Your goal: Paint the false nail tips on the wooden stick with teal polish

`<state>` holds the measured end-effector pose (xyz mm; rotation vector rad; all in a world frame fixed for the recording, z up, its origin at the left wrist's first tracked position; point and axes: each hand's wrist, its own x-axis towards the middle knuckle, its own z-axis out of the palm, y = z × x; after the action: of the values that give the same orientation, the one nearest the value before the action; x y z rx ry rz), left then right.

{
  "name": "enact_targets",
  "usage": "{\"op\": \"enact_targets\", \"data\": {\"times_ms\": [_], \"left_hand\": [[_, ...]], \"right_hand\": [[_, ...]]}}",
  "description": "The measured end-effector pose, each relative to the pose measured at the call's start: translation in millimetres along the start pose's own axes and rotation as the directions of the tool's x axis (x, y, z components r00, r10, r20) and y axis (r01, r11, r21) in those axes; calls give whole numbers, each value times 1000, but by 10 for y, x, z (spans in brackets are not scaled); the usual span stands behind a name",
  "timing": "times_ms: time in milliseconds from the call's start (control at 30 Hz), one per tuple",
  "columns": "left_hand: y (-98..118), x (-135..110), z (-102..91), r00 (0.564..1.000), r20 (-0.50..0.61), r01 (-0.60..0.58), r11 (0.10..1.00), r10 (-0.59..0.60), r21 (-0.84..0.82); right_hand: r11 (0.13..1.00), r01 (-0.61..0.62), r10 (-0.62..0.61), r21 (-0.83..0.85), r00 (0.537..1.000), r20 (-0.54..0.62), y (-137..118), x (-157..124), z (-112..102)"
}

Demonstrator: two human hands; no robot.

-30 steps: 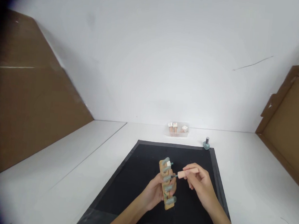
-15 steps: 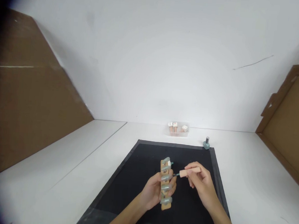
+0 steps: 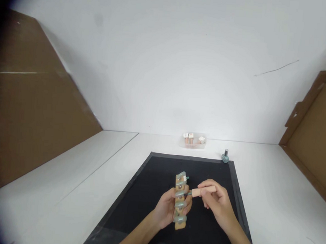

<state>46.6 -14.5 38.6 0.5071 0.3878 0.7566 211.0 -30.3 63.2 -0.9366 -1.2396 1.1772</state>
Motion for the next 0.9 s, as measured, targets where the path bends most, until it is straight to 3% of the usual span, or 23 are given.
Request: {"op": "enact_targets", "data": {"times_ms": [67,267,467,700,900], "left_hand": [[-8,9,-8,1000,-7,-3,1000,3,2],[8,-2,-22,1000,-7,-3,1000,3,5],[21,5,1,999,-39,30,999,-30,-16],[-10,40,-6,997,-53,50,999,-51,-14],[-22,43,-25,999,-5,41,999,-41,-28]], "right_hand": [[1000,-7,8,-31,1000,18,-14,-7,6],[996,93,-93,-5,992,-82,18,-25,12],[995,94,-93,-34,995,36,-50,-37,26],[975,113,-88,-191,987,137,-161,-31,57],[958,129,-96,-256,986,135,-189,-29,66]]}}
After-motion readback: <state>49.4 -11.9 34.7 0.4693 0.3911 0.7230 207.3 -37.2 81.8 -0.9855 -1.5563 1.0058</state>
